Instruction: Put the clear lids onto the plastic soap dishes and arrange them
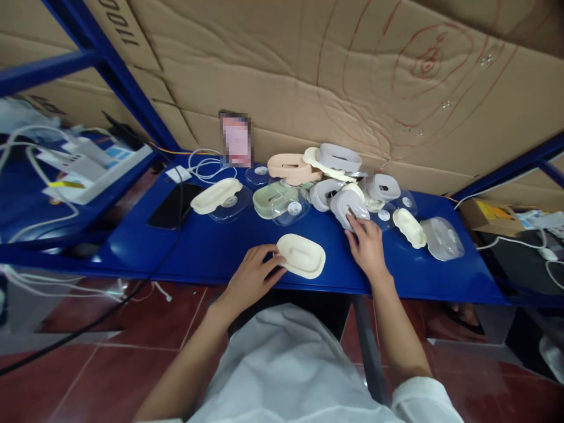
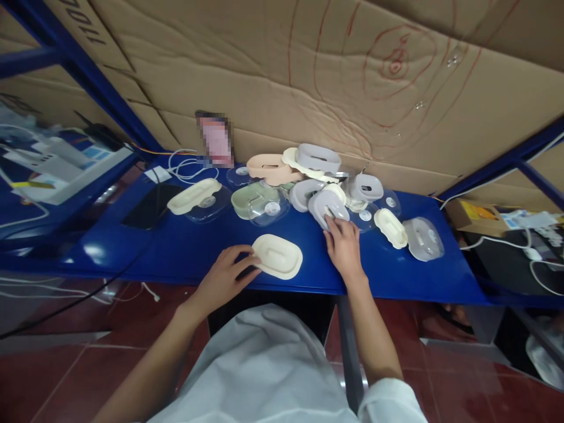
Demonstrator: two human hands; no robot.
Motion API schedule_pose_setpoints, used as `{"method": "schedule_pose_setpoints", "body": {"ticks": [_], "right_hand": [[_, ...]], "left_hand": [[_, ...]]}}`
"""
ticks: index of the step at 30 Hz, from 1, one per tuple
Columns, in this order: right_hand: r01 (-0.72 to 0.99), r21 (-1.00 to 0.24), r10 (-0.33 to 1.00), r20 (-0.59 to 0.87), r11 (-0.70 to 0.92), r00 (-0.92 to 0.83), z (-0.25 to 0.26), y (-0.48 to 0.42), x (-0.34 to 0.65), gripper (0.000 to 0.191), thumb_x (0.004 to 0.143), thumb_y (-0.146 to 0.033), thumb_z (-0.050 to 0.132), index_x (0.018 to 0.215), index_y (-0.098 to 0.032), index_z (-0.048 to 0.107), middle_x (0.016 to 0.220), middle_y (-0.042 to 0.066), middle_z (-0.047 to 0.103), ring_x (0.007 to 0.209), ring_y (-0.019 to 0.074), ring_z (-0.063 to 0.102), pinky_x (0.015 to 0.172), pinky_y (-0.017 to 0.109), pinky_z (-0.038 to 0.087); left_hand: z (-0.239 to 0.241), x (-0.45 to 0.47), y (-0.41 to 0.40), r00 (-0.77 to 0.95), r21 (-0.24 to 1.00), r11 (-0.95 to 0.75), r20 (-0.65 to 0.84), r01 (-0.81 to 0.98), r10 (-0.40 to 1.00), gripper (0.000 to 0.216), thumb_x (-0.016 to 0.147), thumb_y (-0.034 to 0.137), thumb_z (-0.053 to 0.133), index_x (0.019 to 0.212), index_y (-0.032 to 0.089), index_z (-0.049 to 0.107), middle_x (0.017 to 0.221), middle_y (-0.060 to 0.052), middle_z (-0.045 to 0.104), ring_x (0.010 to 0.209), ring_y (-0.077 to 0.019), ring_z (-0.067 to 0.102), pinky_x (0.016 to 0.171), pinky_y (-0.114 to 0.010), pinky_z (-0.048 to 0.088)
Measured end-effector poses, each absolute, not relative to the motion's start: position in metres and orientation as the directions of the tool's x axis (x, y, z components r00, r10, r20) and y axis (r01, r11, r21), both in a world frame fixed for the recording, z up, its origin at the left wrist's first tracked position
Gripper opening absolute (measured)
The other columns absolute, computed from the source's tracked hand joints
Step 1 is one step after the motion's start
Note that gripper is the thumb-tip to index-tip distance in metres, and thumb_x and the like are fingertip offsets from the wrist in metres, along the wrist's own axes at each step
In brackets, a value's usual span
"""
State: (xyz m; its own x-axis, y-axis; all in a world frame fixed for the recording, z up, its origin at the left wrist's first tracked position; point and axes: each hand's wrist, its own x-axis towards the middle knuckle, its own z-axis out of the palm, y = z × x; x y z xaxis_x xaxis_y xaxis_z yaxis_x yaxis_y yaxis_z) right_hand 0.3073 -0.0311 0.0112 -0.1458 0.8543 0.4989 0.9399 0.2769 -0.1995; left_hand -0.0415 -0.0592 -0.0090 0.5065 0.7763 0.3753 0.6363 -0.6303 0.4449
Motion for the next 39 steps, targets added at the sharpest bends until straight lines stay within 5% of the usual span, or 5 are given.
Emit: {"method": "schedule_pose_setpoints", "body": {"ticks": [8, 16, 24, 30, 39], "right_hand": [[0.79, -0.263, 0.815, 0.363, 0.554, -0.451, 0.015, -0.103, 0.227, 0.049, 0.109, -0.018, 0.047, 0.156, -0.03, 0.053, 0.13, 0.01, 0.069, 0.13, 0.0238, 0.063, 0.124, 0.053, 0.035], [0.758, -0.242, 0.78, 0.37, 0.605, -0.504, 0.007, -0.093, 0.205, 0.041, 0.111, -0.025, 0.051, 0.151, -0.029, 0.059, 0.134, 0.009, 0.072, 0.136, 0.0234, 0.062, 0.126, 0.051, 0.031], [0.94, -0.266, 0.887, 0.456, 0.212, -0.07, 0.01, -0.027, 0.273, 0.059, 0.108, -0.046, 0.055, 0.16, -0.02, 0.049, 0.156, 0.018, 0.057, 0.147, 0.0355, 0.049, 0.119, 0.056, 0.039], [0.939, -0.234, 0.907, 0.394, 0.252, -0.146, -0.001, -0.05, 0.285, 0.035, 0.108, -0.022, 0.049, 0.136, -0.024, 0.07, 0.122, 0.01, 0.074, 0.116, 0.0272, 0.067, 0.113, 0.052, 0.04], [0.937, -0.269, 0.909, 0.404, 0.222, -0.1, -0.014, -0.127, 0.323, 0.053, 0.101, -0.006, 0.04, 0.142, -0.029, 0.064, 0.157, 0.009, 0.057, 0.155, 0.0316, 0.044, 0.12, 0.058, 0.035]], "left_hand": [[-0.012, -0.041, -0.06, 0.402, 0.591, -0.562, 0.393, 0.578, 0.827, 0.054, 0.102, 0.033, 0.066, 0.154, 0.03, 0.051, 0.165, -0.014, 0.043, 0.145, -0.0312, 0.055, 0.118, -0.051, 0.054], [-0.016, -0.039, -0.057, 0.427, 0.466, -0.595, 0.421, 0.655, 0.8, 0.028, 0.102, 0.033, 0.067, 0.129, 0.03, 0.072, 0.151, -0.01, 0.062, 0.144, -0.0343, 0.054, 0.121, -0.061, 0.044], [-0.004, -0.04, -0.06, 0.475, 0.464, -0.628, 0.412, 0.625, 0.777, 0.029, 0.103, 0.033, 0.064, 0.13, 0.032, 0.073, 0.152, -0.006, 0.063, 0.142, -0.0318, 0.054, 0.117, -0.052, 0.05], [-0.009, -0.042, -0.058, 0.463, 0.508, -0.643, 0.446, 0.573, 0.766, 0.025, 0.105, 0.031, 0.063, 0.129, 0.029, 0.072, 0.15, -0.007, 0.062, 0.141, -0.0294, 0.053, 0.118, -0.051, 0.051], [-0.011, -0.038, -0.056, 0.407, 0.515, -0.642, 0.502, 0.568, 0.763, 0.023, 0.103, 0.028, 0.066, 0.125, 0.027, 0.073, 0.144, -0.008, 0.064, 0.138, -0.029, 0.054, 0.117, -0.05, 0.053]]}}
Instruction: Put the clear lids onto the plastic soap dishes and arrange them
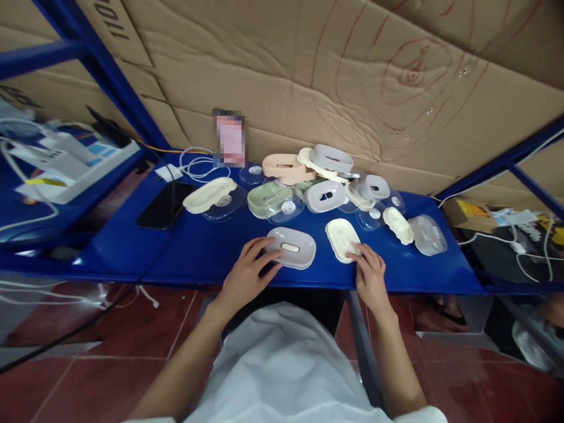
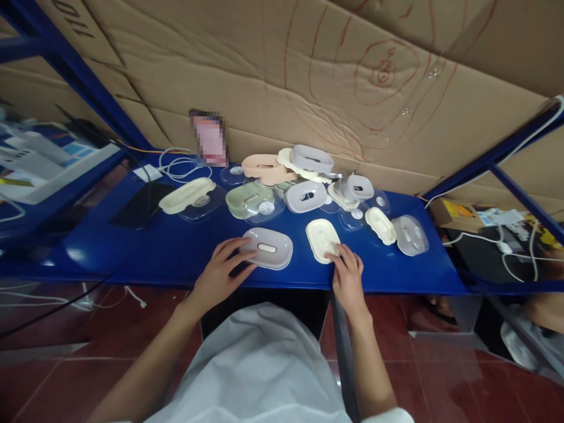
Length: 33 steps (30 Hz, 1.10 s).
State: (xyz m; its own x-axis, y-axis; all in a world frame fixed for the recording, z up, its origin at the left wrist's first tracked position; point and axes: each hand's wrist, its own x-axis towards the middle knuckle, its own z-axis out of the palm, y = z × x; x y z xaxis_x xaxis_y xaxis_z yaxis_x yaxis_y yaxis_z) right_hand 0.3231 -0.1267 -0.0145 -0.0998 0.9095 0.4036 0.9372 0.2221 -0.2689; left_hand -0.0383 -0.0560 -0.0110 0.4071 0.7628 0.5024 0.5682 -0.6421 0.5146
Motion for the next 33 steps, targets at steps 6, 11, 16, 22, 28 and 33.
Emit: {"method": "schedule_pose_setpoints", "body": {"ticks": [6, 11, 16, 22, 28, 33], "right_hand": [[0.891, -0.176, 0.836, 0.458, 0.419, -0.303, 0.024, -0.069, 0.28, 0.053, 0.106, -0.012, 0.042, 0.155, -0.027, 0.053, 0.157, 0.011, 0.059, 0.152, 0.0274, 0.048, 0.124, 0.053, 0.037], [0.757, 0.029, 0.718, 0.296, 0.653, -0.63, 0.05, 0.032, 0.22, 0.077, 0.097, -0.011, 0.063, 0.168, -0.021, 0.034, 0.177, 0.016, 0.029, 0.165, 0.0332, 0.025, 0.132, 0.06, 0.023], [0.656, -0.002, 0.634, 0.259, 0.755, -0.729, 0.053, 0.074, 0.201, 0.084, 0.094, -0.027, 0.077, 0.166, -0.02, 0.036, 0.167, 0.022, 0.044, 0.158, 0.0379, 0.037, 0.131, 0.066, 0.019], [0.705, -0.292, 0.762, 0.302, 0.646, -0.574, 0.062, -0.011, 0.223, 0.085, 0.098, -0.057, 0.07, 0.169, -0.029, 0.032, 0.164, 0.018, 0.046, 0.151, 0.0373, 0.047, 0.124, 0.06, 0.037], [0.753, -0.239, 0.79, 0.208, 0.613, -0.577, 0.037, -0.075, 0.238, 0.061, 0.111, -0.04, 0.051, 0.169, -0.026, 0.036, 0.173, 0.015, 0.037, 0.162, 0.0344, 0.031, 0.126, 0.057, 0.039], [0.742, -0.045, 0.73, 0.229, 0.669, -0.644, 0.016, -0.064, 0.226, 0.058, 0.108, -0.038, 0.058, 0.163, -0.028, 0.047, 0.173, 0.015, 0.038, 0.162, 0.0389, 0.028, 0.123, 0.06, 0.041]], "left_hand": [[-0.011, -0.044, -0.062, 0.432, 0.437, -0.635, 0.481, 0.637, 0.763, 0.018, 0.103, 0.03, 0.067, 0.119, 0.027, 0.075, 0.139, -0.009, 0.066, 0.132, -0.0308, 0.057, 0.111, -0.051, 0.051], [-0.015, -0.079, -0.088, 0.288, 0.353, -0.508, 0.518, 0.785, 0.805, 0.018, 0.102, 0.029, 0.069, 0.119, 0.028, 0.074, 0.139, -0.011, 0.066, 0.128, -0.035, 0.058, 0.106, -0.057, 0.048], [-0.015, -0.106, -0.107, 0.221, 0.412, -0.459, 0.506, 0.787, 0.834, 0.019, 0.101, 0.025, 0.068, 0.12, 0.027, 0.071, 0.142, -0.011, 0.062, 0.131, -0.035, 0.056, 0.11, -0.058, 0.049], [-0.016, -0.077, -0.088, 0.263, 0.472, -0.514, 0.499, 0.716, 0.825, 0.036, 0.101, 0.028, 0.07, 0.136, 0.031, 0.063, 0.144, -0.01, 0.059, 0.132, -0.0315, 0.058, 0.111, -0.052, 0.054], [-0.011, -0.034, -0.065, 0.364, 0.641, -0.531, 0.387, 0.554, 0.847, 0.073, 0.099, 0.037, 0.072, 0.163, 0.034, 0.037, 0.165, -0.013, 0.042, 0.145, -0.0304, 0.055, 0.117, -0.048, 0.054], [-0.013, -0.041, -0.059, 0.38, 0.69, -0.521, 0.365, 0.503, 0.85, 0.063, 0.1, 0.037, 0.071, 0.158, 0.036, 0.045, 0.156, -0.01, 0.054, 0.147, -0.0295, 0.054, 0.123, -0.052, 0.048]]}}
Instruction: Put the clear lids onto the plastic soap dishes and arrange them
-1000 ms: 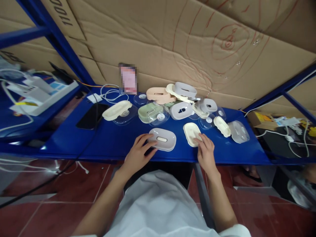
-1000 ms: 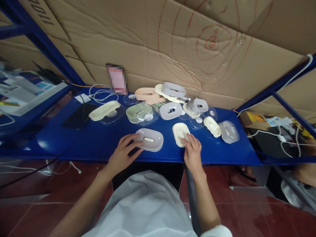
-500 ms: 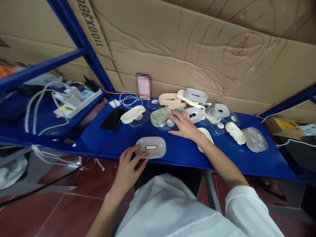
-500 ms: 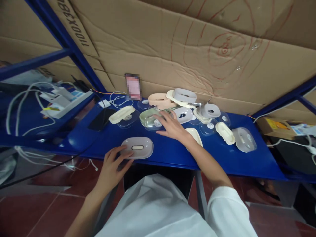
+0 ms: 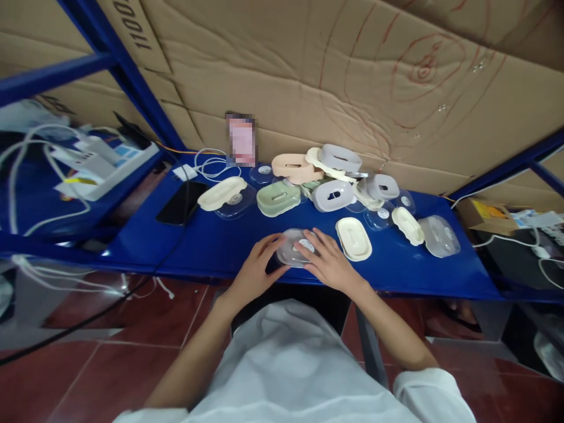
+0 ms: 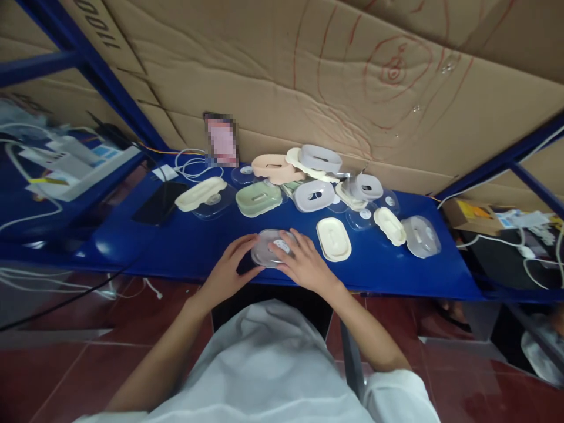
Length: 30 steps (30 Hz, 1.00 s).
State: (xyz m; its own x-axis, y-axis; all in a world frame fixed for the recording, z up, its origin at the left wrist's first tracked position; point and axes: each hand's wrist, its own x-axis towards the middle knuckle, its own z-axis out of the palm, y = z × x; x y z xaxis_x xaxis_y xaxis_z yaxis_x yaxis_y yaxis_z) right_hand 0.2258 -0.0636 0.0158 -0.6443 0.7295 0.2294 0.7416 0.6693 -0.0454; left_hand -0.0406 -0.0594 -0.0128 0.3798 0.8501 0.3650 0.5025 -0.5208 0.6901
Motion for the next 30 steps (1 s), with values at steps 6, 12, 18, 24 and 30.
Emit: {"method": "schedule_pose_setpoints", "body": {"ticks": [6, 12, 18, 24, 30], "right_hand": [[0.697, 0.069, 0.659, 0.27, 0.713, -0.702, 0.02, -0.056, 0.219, 0.061, 0.105, -0.042, 0.064, 0.163, -0.03, 0.048, 0.168, 0.015, 0.046, 0.154, 0.0399, 0.042, 0.117, 0.058, 0.046], [0.708, 0.022, 0.683, 0.241, 0.706, -0.689, 0.025, -0.064, 0.22, 0.06, 0.106, -0.045, 0.062, 0.162, -0.03, 0.048, 0.168, 0.015, 0.046, 0.154, 0.039, 0.042, 0.119, 0.058, 0.046], [0.728, -0.059, 0.719, 0.233, 0.683, -0.655, 0.025, -0.074, 0.218, 0.061, 0.105, -0.046, 0.063, 0.163, -0.034, 0.046, 0.17, 0.013, 0.043, 0.158, 0.0392, 0.034, 0.122, 0.063, 0.041], [0.715, -0.181, 0.738, 0.183, 0.675, -0.65, 0.042, -0.074, 0.217, 0.059, 0.107, -0.047, 0.059, 0.163, -0.033, 0.047, 0.172, 0.012, 0.039, 0.155, 0.0394, 0.036, 0.118, 0.062, 0.046], [0.736, -0.191, 0.76, 0.12, 0.649, -0.639, 0.054, -0.076, 0.211, 0.059, 0.106, -0.038, 0.061, 0.163, -0.032, 0.047, 0.169, 0.014, 0.042, 0.155, 0.0418, 0.036, 0.117, 0.064, 0.047]], "left_hand": [[-0.016, -0.052, -0.053, 0.37, 0.797, -0.444, 0.3, 0.409, 0.879, 0.063, 0.092, 0.041, 0.081, 0.148, 0.033, 0.052, 0.157, -0.011, 0.053, 0.145, -0.032, 0.055, 0.119, -0.055, 0.051], [-0.014, -0.051, -0.052, 0.421, 0.799, -0.445, 0.269, 0.406, 0.866, 0.069, 0.092, 0.044, 0.081, 0.152, 0.032, 0.048, 0.155, -0.011, 0.055, 0.143, -0.0328, 0.054, 0.118, -0.056, 0.05], [-0.009, -0.052, -0.052, 0.433, 0.801, -0.429, 0.24, 0.418, 0.869, 0.063, 0.092, 0.044, 0.079, 0.148, 0.03, 0.054, 0.155, -0.011, 0.056, 0.14, -0.0317, 0.057, 0.116, -0.053, 0.052], [-0.008, -0.053, -0.051, 0.432, 0.814, -0.436, 0.259, 0.384, 0.864, 0.065, 0.091, 0.045, 0.081, 0.147, 0.029, 0.053, 0.152, -0.012, 0.058, 0.138, -0.0312, 0.059, 0.115, -0.053, 0.052], [-0.008, -0.054, -0.05, 0.448, 0.821, -0.44, 0.261, 0.363, 0.855, 0.066, 0.091, 0.046, 0.082, 0.148, 0.03, 0.053, 0.154, -0.011, 0.056, 0.143, -0.0303, 0.055, 0.122, -0.053, 0.047]]}}
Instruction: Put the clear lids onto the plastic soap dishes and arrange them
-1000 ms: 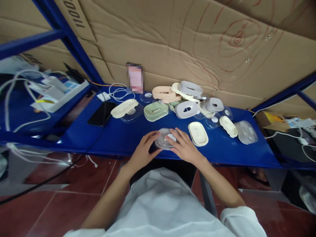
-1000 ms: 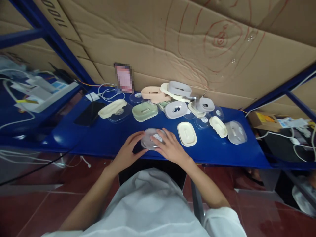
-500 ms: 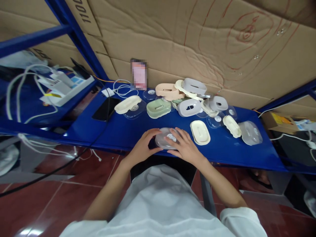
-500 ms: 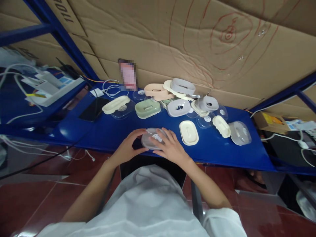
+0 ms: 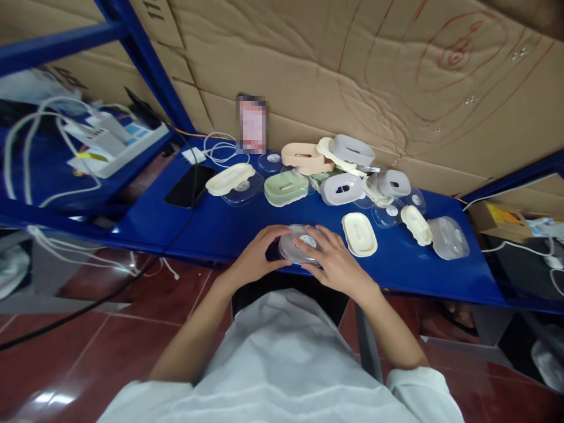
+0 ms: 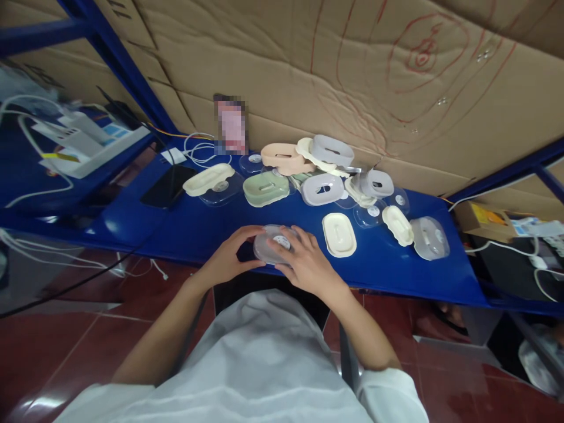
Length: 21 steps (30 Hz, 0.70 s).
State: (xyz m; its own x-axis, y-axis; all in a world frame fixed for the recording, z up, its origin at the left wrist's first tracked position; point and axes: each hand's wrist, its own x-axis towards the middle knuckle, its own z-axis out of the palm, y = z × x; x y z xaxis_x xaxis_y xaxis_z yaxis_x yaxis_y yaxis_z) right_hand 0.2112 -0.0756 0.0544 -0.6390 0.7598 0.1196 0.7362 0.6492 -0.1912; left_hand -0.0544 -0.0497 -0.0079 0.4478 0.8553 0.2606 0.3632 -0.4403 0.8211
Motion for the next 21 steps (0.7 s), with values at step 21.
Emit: {"method": "schedule_pose_setpoints", "body": {"ticks": [21], "right_hand": [[0.77, -0.217, 0.799, 0.109, 0.599, -0.591, 0.051, -0.085, 0.212, 0.061, 0.107, -0.037, 0.057, 0.166, -0.036, 0.041, 0.173, 0.01, 0.038, 0.156, 0.0406, 0.035, 0.117, 0.066, 0.046]], "left_hand": [[-0.011, -0.055, -0.054, 0.46, 0.766, -0.459, 0.242, 0.45, 0.855, 0.06, 0.096, 0.057, 0.072, 0.151, 0.034, 0.06, 0.16, -0.007, 0.058, 0.145, -0.0295, 0.058, 0.123, -0.052, 0.048]]}}
